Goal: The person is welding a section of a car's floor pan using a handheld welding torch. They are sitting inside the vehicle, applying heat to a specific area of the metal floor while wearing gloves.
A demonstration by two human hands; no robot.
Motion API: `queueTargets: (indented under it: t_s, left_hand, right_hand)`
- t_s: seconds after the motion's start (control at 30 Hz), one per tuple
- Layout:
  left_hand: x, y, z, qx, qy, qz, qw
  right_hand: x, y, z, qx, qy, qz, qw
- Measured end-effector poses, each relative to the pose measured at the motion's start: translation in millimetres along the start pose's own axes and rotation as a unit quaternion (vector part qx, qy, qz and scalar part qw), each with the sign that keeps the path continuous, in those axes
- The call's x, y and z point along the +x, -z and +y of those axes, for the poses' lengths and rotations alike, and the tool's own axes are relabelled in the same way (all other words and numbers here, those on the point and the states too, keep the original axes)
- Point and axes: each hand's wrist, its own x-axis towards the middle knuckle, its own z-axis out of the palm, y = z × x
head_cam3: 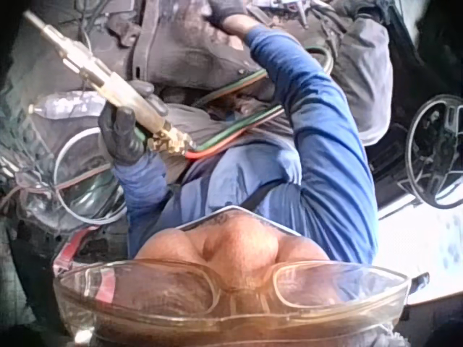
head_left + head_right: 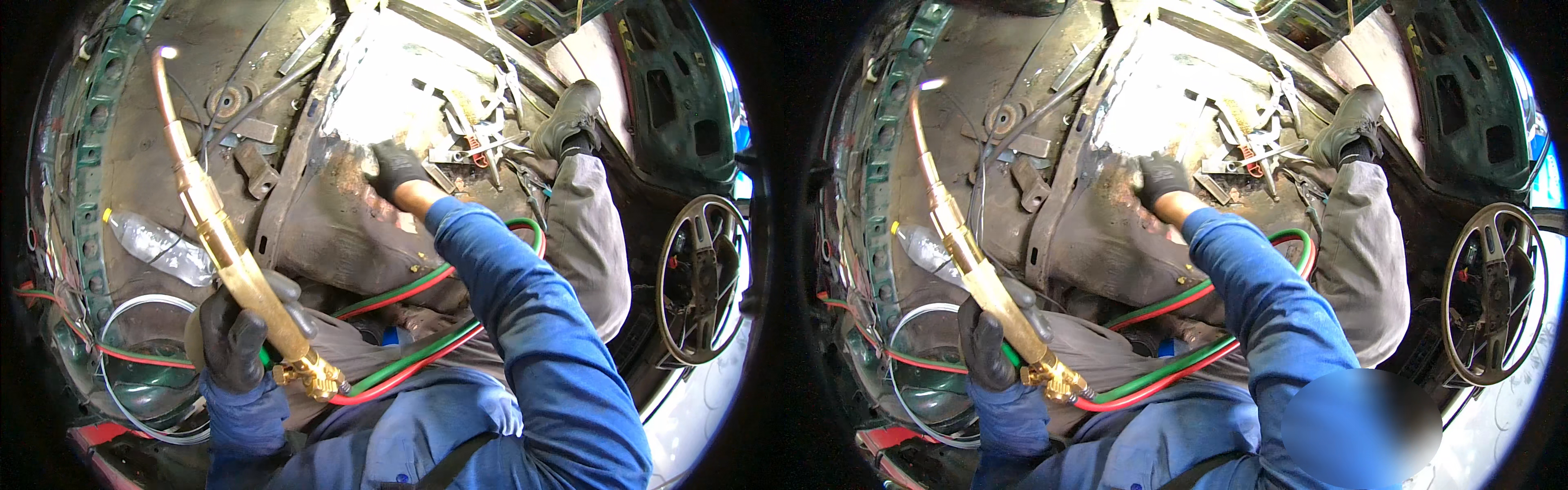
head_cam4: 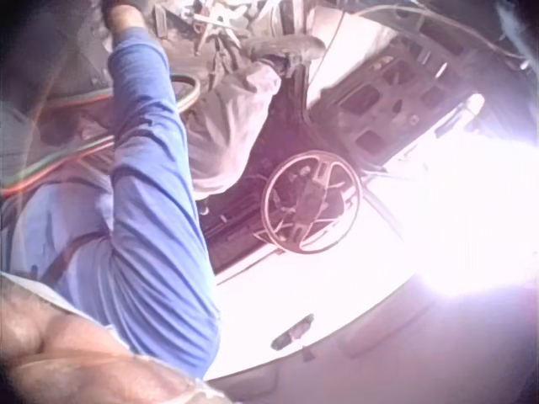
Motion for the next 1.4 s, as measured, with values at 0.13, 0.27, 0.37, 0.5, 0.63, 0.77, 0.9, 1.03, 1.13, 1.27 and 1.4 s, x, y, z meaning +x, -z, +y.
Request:
queueTargets:
  t_s: [0.13, 0.27, 0.37, 0.5, 0.63, 0.77, 0.9, 1.03, 1.13, 1.27, 1.4]
  left_hand:
    - [7.8, 4.9, -7.0, 0.028, 0.027, 0.012, 0.999]
    - [16.8, -8.6, -5.9, 0.031, 0.024, 0.049, 0.998]
    - [21.2, -12.1, -6.6, 0.012, 0.027, 0.032, 0.999]
    - [22.5, -10.1, -13.8, 0.029, 0.007, 0.015, 0.999]
    - [19.7, -8.1, -9.3, 0.048, 0.009, 0.032, 0.998]
    - [14.8, -8.0, -2.9, 0.010, 0.034, 0.056, 0.998]
    - [10.5, 5.9, 3.2, -0.001, 0.023, 0.006, 1.000]
    - [1.8, 7.8, 7.5, -0.027, -0.029, -0.014, 0.999]
    - [-15.5, 14.8, 18.2, -0.049, -0.034, -0.008, 0.998]
    - [-41.4, 44.2, 24.5, -0.131, -0.056, -0.022, 0.990]
    - [-69.9, 74.1, 32.4, -0.186, -0.117, -0.005, 0.975]
  right_hand:
    - [4.5, -7.2, 101.7, -0.188, -0.051, -0.017, 0.981]
    - [1.1, -13.9, 155.8, -0.188, -0.024, -0.012, 0.982]
    - [4.5, -16.3, 175.4, -0.313, 0.006, -0.006, 0.950]
    - [-6.5, -0.2, 199.2, -0.395, 0.044, -0.056, 0.916]
    - [-10.8, 0.0, 238.4, -0.491, 0.066, -0.019, 0.869]
    - [-11.7, 4.7, 233.2, -0.511, 0.055, -0.007, 0.858]
    - [-19.4, 40.2, 168.7, -0.350, -0.092, -0.178, 0.915]
    - [-41.9, 102.9, 186.1, -0.083, -0.053, -0.103, 0.990]
    - [-88.6, 168.2, 166.1, -0.087, -0.033, -0.021, 0.995]
    - [-197.9, 254.7, 124.6, 0.031, -0.053, 0.076, 0.995]
    - [-304.2, 285.1, 83.5, 0.124, -0.098, 0.176, 0.972]
